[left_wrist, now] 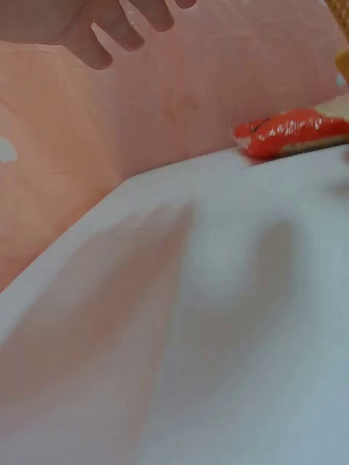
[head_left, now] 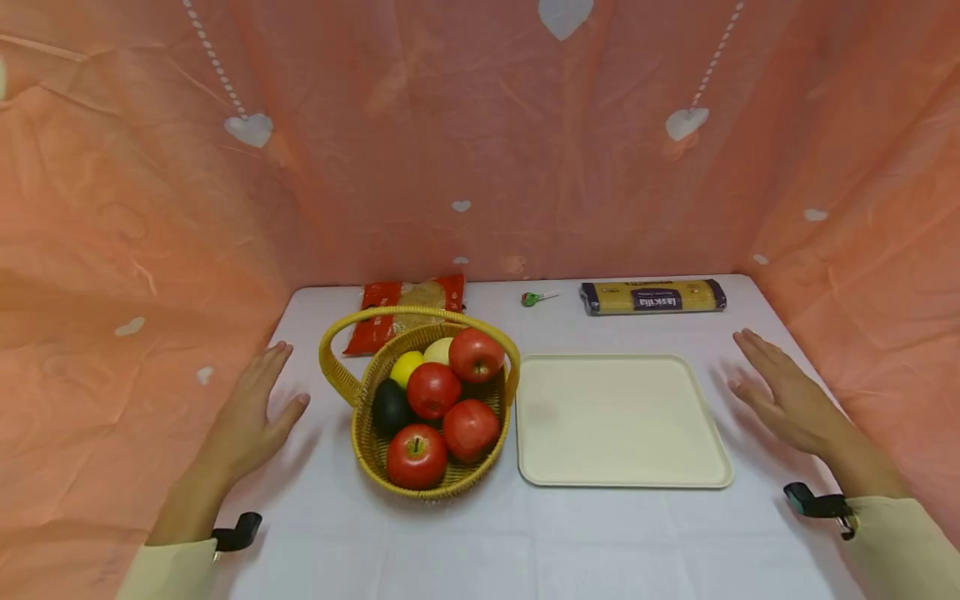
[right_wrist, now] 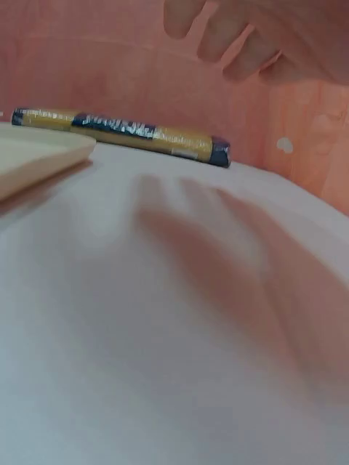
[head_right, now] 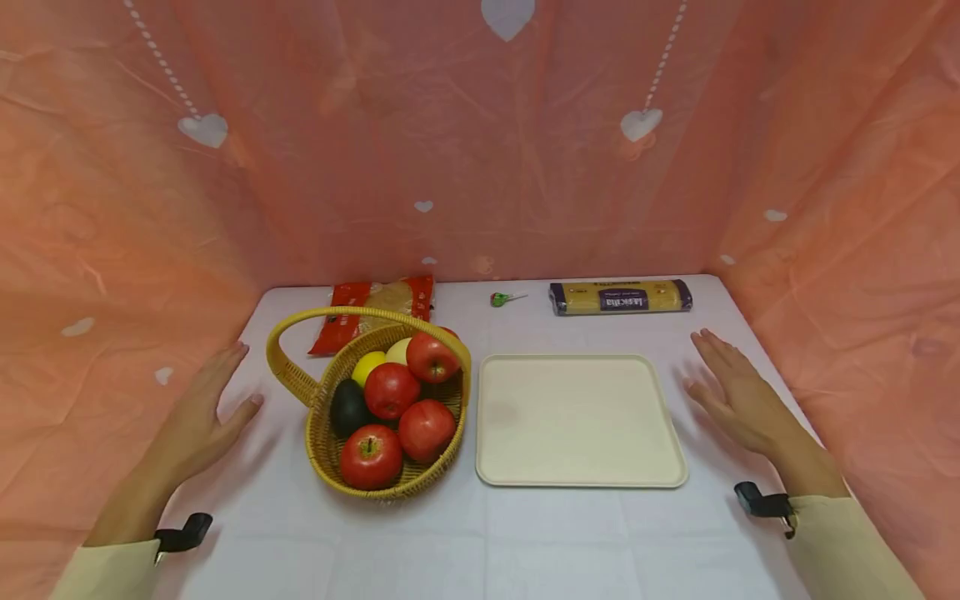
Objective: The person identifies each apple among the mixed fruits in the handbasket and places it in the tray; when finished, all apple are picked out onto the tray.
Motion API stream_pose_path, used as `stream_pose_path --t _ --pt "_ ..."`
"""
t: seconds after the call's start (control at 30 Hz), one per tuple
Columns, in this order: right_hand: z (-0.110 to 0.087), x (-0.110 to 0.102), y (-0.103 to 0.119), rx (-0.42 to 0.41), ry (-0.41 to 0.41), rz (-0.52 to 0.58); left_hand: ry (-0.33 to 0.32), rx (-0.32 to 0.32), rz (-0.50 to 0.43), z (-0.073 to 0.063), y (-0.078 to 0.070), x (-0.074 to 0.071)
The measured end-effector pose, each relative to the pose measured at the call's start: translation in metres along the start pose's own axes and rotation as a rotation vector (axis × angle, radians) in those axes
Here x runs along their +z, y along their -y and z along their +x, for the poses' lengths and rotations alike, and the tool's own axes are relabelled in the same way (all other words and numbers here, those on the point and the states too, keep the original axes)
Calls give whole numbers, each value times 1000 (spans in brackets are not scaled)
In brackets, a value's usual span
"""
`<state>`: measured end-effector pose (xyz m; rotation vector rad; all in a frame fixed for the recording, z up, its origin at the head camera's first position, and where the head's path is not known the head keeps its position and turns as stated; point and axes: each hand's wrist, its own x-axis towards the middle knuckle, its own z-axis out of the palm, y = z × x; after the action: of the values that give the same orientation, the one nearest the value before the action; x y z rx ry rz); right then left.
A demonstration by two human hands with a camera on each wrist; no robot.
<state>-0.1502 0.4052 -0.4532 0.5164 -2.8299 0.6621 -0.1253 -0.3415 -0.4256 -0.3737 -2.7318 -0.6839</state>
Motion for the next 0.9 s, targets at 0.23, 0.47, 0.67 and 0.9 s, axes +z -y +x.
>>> stream_pose_path --t 0.23,0.47,0.67,0.9 --pt "-3 -2 6 17 19 62 -198 59 -170 -20 -24 -10" --pt "3 0 14 91 43 123 -73 177 -439 -21 -59 -14" --pt "8 6 16 131 56 138 110 183 -579 -8 -85 -6" --pt "9 15 14 220 97 220 192 249 -617 30 -109 15"
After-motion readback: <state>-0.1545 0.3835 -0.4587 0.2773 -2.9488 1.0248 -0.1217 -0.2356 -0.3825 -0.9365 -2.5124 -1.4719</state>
